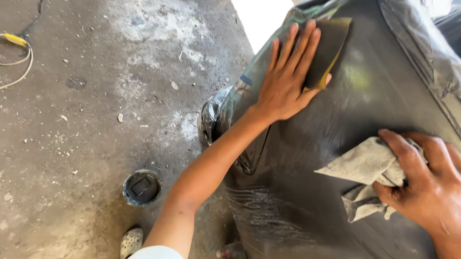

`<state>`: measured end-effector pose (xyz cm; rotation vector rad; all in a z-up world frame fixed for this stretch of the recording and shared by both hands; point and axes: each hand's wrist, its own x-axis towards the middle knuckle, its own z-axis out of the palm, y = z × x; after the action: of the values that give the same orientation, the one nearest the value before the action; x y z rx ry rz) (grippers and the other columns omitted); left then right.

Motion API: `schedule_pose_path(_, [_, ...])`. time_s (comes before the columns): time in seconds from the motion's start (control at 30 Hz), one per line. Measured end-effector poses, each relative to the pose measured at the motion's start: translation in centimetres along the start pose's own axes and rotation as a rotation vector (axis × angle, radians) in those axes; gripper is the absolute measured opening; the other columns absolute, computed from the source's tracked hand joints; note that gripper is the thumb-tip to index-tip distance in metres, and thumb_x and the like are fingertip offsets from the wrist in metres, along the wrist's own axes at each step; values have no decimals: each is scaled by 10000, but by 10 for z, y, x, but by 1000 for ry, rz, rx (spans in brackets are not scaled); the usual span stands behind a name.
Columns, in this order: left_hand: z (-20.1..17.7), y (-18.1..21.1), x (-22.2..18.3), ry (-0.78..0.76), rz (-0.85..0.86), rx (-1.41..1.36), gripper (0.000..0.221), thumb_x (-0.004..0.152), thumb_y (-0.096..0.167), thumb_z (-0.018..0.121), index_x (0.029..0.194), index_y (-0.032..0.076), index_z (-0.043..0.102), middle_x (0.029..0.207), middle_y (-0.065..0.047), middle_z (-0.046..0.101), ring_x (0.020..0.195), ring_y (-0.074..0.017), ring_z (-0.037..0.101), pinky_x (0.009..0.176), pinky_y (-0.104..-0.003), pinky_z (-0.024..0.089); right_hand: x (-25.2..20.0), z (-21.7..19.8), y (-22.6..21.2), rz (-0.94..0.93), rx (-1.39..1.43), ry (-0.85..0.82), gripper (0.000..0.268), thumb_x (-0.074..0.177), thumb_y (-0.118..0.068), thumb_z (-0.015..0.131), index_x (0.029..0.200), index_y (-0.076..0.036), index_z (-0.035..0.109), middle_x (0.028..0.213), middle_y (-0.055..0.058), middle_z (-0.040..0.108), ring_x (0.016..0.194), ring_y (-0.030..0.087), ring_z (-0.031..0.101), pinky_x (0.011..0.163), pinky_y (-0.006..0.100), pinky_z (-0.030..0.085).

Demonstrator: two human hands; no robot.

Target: Sanding the body of a pickup truck with sandpaper and water.

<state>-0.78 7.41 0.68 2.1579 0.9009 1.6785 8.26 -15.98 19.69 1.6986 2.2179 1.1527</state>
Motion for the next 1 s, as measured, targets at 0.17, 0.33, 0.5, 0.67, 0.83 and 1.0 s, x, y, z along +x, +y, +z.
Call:
schedule_pose_path(0.17, [9, 48, -156, -32, -64, -245, 861, 1078, 520, 421, 1659, -26, 95, 1743, -278, 60, 1640, -479, 65, 1317, -712, 38, 12, -9, -7, -10, 26, 47, 668, 672, -229, 805, 1330, -161, 713, 1087, 57, 679, 927, 239, 681, 844, 346, 577])
schedule_pose_path(0.33, [28, 40, -141, -27, -24, -185, 951, 1017, 571, 478, 1648, -13, 73, 1731, -273, 62, 1627, -466, 77, 1302, -705, 21, 4, -3, -2, 0, 13, 62, 592, 750, -217, 800, 1333, -180, 711, 1114, 32, 687, 949, 215, 684, 851, 322, 577])
schedule_pose_path(0.5, [0, 37, -23, 49, -25, -49, 866, 1166, 637, 379, 1699, 75, -8, 1783, -79, -11, 1633, -273, 23, 1348, -504, 41, 20, -22, -19, 25, -59, 25, 638, 575, -217, 822, 1205, -145, 754, 1001, 63, 714, 814, 249, 692, 690, 369, 575])
schedule_pose_path(0.67, [37, 87, -153, -95, 9, -322, 885, 1104, 621, 259, 1670, 22, -64, 1749, -221, -114, 1648, -413, -61, 1334, -635, -39, -24, 12, 16, 147, 198, 335, 466, 900, 7, 690, 1355, -35, 596, 1181, 151, 619, 1117, 302, 622, 987, 386, 534])
schedule_pose_path(0.83, [16, 43, -15, -51, -44, -76, 825, 1098, 595, 245, 1705, 87, 16, 1758, -175, -85, 1654, -364, -43, 1360, -574, 2, -15, 4, 7, 108, 167, 501, 406, 1002, 5, 761, 1362, 19, 573, 1232, 204, 595, 1176, 331, 609, 961, 394, 494])
schedule_pose_path(1.0, [-4, 83, -31, -9, -18, 38, 764, 1077, 479, 439, 1718, 229, 107, 1747, -204, -113, 1649, -366, -63, 1412, -551, 24, -19, 10, 14, 153, 199, 519, 333, 1030, -30, 769, 1316, -5, 599, 1231, 177, 589, 1120, 304, 612, 922, 357, 498])
